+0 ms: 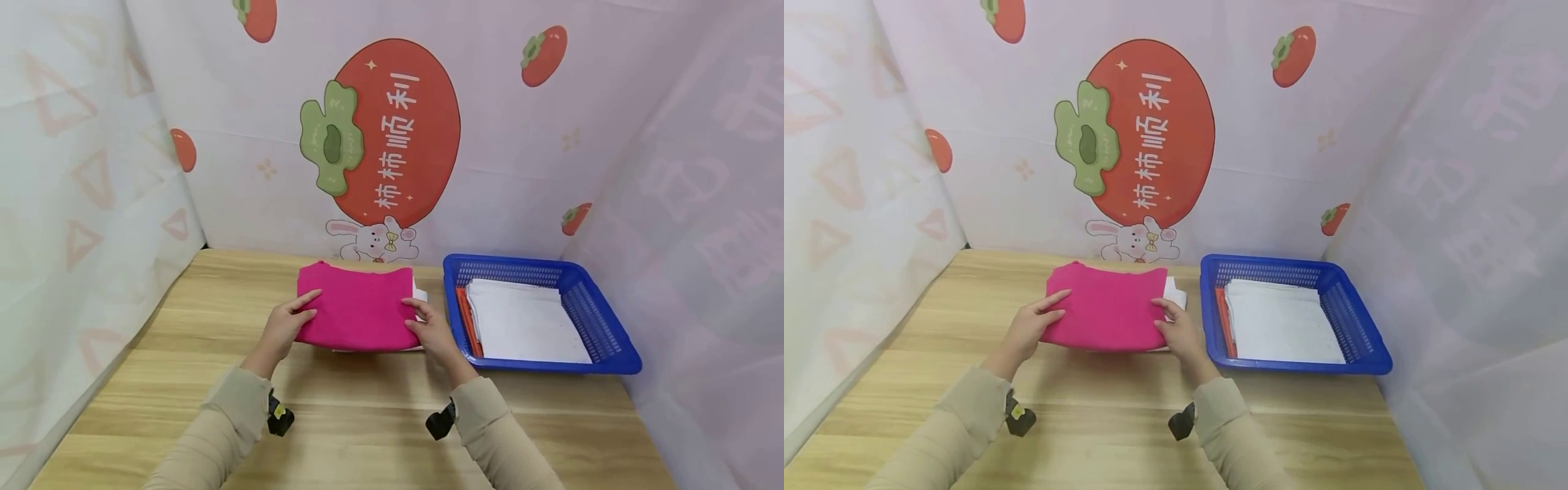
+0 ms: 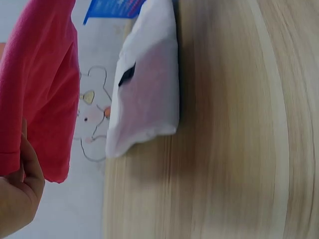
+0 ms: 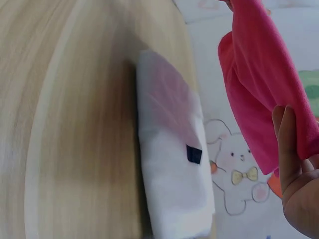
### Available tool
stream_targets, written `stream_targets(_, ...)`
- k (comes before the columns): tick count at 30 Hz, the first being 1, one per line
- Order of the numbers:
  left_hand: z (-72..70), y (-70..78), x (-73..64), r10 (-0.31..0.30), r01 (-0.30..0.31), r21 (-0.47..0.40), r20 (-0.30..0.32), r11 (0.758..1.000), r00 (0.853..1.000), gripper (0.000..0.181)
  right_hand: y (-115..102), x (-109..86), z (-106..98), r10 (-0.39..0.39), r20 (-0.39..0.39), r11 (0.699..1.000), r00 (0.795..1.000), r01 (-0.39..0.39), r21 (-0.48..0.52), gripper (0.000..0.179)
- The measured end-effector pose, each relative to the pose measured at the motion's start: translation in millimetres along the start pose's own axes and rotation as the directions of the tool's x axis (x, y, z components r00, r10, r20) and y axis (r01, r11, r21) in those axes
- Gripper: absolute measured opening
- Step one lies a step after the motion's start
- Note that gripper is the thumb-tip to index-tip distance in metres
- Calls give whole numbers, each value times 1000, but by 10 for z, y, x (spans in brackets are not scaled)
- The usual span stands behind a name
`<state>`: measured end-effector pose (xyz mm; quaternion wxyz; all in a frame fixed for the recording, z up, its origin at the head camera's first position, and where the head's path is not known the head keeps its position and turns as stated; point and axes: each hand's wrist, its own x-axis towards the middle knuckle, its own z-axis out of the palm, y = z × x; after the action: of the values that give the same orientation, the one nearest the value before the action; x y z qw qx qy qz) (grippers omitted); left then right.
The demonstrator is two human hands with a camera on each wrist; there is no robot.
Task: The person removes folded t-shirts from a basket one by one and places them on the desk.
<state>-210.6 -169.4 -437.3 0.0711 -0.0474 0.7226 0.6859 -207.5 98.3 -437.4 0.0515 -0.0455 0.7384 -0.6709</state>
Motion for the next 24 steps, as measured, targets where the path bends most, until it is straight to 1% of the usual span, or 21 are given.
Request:
stream_targets(4,-176,-32,15,-18,19,39,-32,999,999,41,51,74,183,-10,33,999,999,11,-35,38)
stream_targets(7,-309,-67,34,-45,48,69,-48,996,998,42,79,128,324,16,49,999,999,-14,-42,37)
stream_targets(10,-438,-105,48,-58,63,108,-53,992,997,43,127,189,456,38,58,998,998,-35,-60,36)
stream_targets(14,-602,-150,58,-56,64,176,-46,982,997,45,206,260,628,53,71,995,996,-47,-85,35)
stream_targets(17,-714,-179,68,-53,63,212,-54,975,997,45,242,303,765,41,94,994,995,-31,-108,35)
stream_targets(19,-770,-190,78,-54,66,223,-59,973,997,45,253,328,850,41,111,989,993,-25,-143,35)
stream_targets(24,-857,-208,120,-106,117,198,-61,973,992,46,243,387,984,54,145,972,988,-19,-236,36)
